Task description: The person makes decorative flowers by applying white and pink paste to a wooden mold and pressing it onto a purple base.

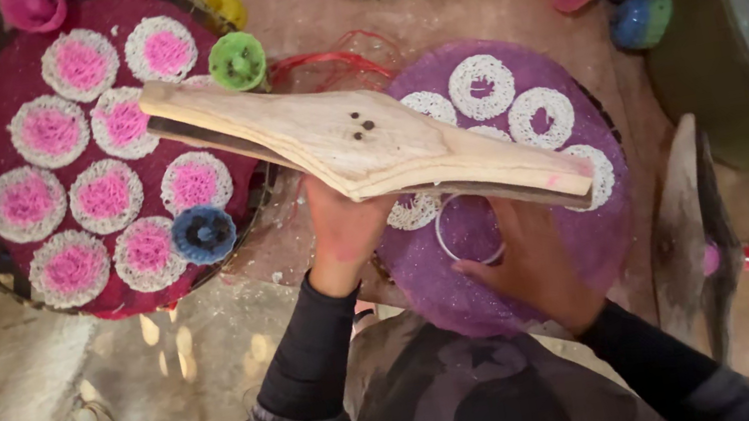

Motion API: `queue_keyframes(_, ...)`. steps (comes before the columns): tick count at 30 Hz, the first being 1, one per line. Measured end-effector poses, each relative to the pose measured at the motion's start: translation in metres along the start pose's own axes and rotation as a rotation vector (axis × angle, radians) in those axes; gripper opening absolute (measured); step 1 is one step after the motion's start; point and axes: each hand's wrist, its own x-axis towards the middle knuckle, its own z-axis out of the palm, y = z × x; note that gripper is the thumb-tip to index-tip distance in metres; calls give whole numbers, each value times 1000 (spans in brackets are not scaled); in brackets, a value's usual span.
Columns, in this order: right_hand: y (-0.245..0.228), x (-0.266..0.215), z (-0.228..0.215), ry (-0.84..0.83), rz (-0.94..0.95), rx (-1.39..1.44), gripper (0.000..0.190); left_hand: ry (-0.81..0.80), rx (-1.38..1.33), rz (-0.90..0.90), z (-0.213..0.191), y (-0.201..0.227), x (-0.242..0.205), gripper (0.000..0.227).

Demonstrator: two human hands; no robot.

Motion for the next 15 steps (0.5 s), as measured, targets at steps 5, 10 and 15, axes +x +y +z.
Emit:
queue_keyframes(5, 15, 11, -49, 230, 401, 714, 84, -103, 88, -16, 7, 8, -1, 43)
queue_keyframes(10, 34, -2, -95, -267, 374, 1095, 61, -321, 332, 180, 30, 25, -14, 46)
queue_keyframes(15, 32, -18, -61, -364, 579, 916, 45, -124, 753, 243, 46, 33, -30, 68)
